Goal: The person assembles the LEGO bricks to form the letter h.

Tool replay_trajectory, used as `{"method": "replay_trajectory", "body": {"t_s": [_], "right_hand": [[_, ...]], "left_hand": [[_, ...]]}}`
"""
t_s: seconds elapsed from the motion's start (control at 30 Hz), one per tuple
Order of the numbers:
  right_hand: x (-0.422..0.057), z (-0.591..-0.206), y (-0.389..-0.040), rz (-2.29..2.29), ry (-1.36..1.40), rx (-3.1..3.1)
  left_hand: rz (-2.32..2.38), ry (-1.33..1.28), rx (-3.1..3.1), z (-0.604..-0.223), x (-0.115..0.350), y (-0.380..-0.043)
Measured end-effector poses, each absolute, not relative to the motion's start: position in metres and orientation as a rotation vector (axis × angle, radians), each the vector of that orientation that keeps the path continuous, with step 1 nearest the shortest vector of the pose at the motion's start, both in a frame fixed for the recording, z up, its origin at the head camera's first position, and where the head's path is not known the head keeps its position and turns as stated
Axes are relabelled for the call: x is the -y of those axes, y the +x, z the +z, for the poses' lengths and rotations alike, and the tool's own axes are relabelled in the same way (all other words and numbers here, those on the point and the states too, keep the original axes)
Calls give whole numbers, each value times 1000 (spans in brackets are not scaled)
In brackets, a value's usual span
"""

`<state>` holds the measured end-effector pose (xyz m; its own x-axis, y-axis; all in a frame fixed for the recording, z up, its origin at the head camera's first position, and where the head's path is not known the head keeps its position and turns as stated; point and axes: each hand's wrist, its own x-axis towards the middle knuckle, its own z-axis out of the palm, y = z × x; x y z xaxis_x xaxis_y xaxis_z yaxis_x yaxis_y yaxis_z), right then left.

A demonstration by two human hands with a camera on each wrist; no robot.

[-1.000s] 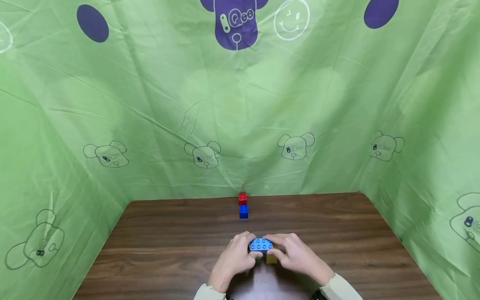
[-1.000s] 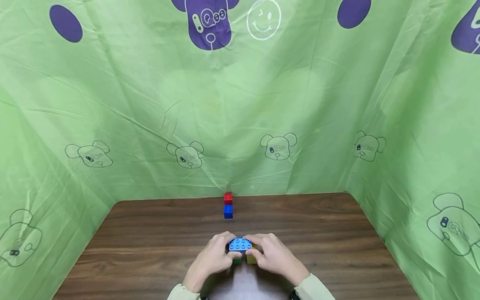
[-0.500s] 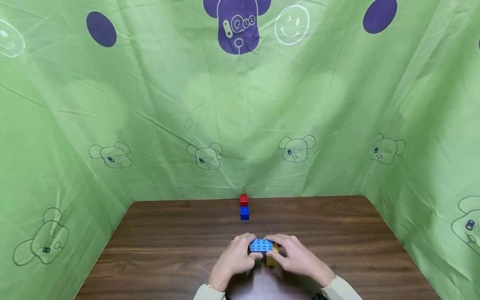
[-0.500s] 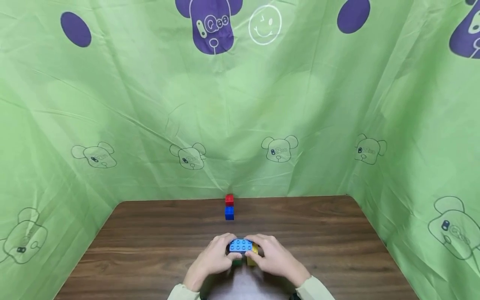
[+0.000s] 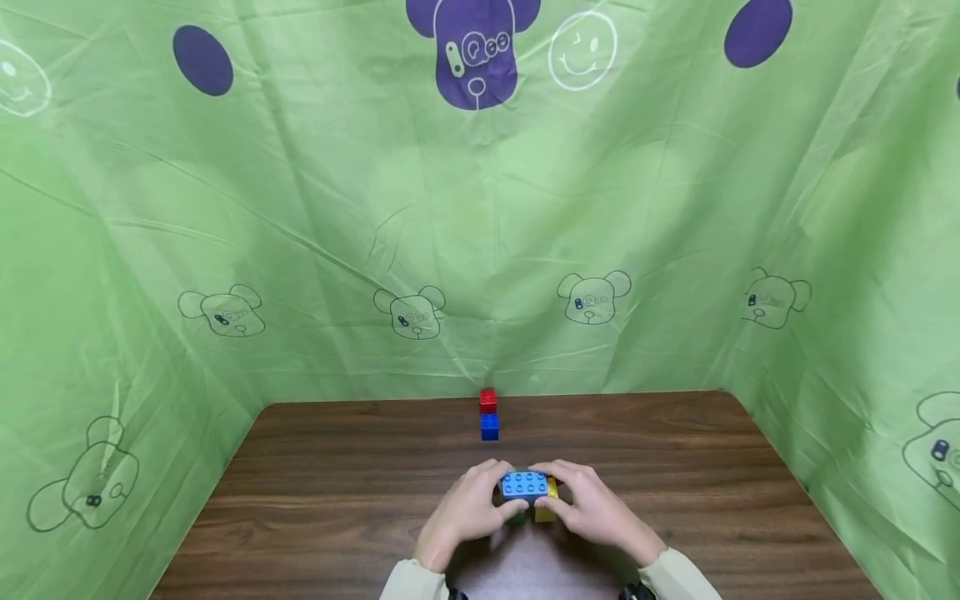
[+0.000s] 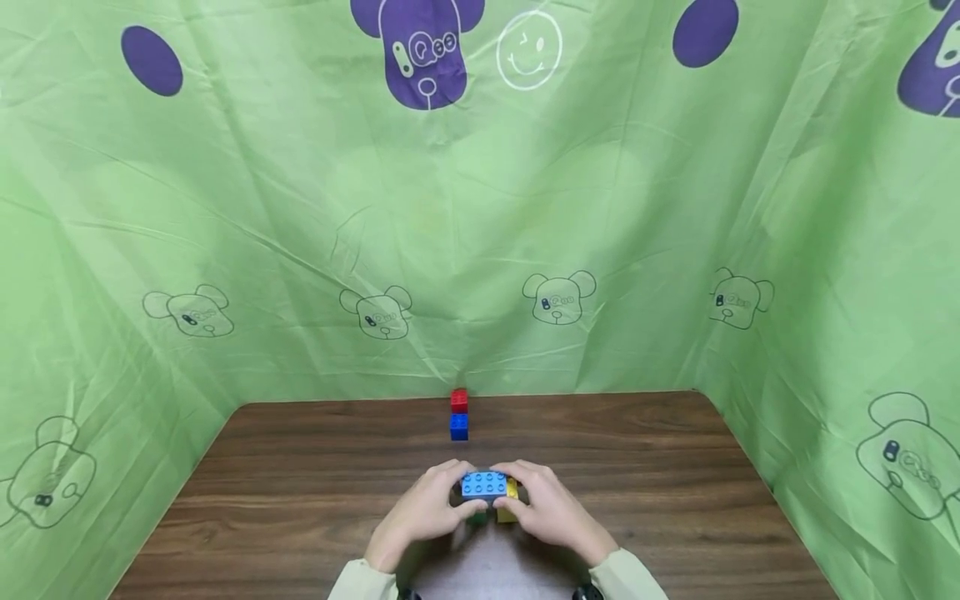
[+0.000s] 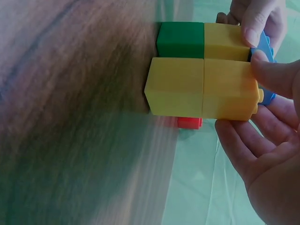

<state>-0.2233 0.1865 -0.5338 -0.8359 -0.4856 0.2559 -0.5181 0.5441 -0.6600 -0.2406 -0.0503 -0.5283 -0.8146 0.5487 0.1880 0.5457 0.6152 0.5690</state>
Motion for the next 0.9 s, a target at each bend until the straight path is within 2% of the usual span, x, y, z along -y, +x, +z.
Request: {"method": "replay_trajectory", "body": {"t_s": [0.23, 0.53, 0.9], "right_hand": [[-198, -534, -227, 1157, 800, 2728], [-218, -536, -229, 1092, 729, 2695], [-236, -537, -224, 1105, 713, 2672]], "left_hand": [[655, 853, -2850, -508, 53, -259], [465, 771, -3140, -491, 52, -305], [662, 636, -3102, -542, 43, -326]]}}
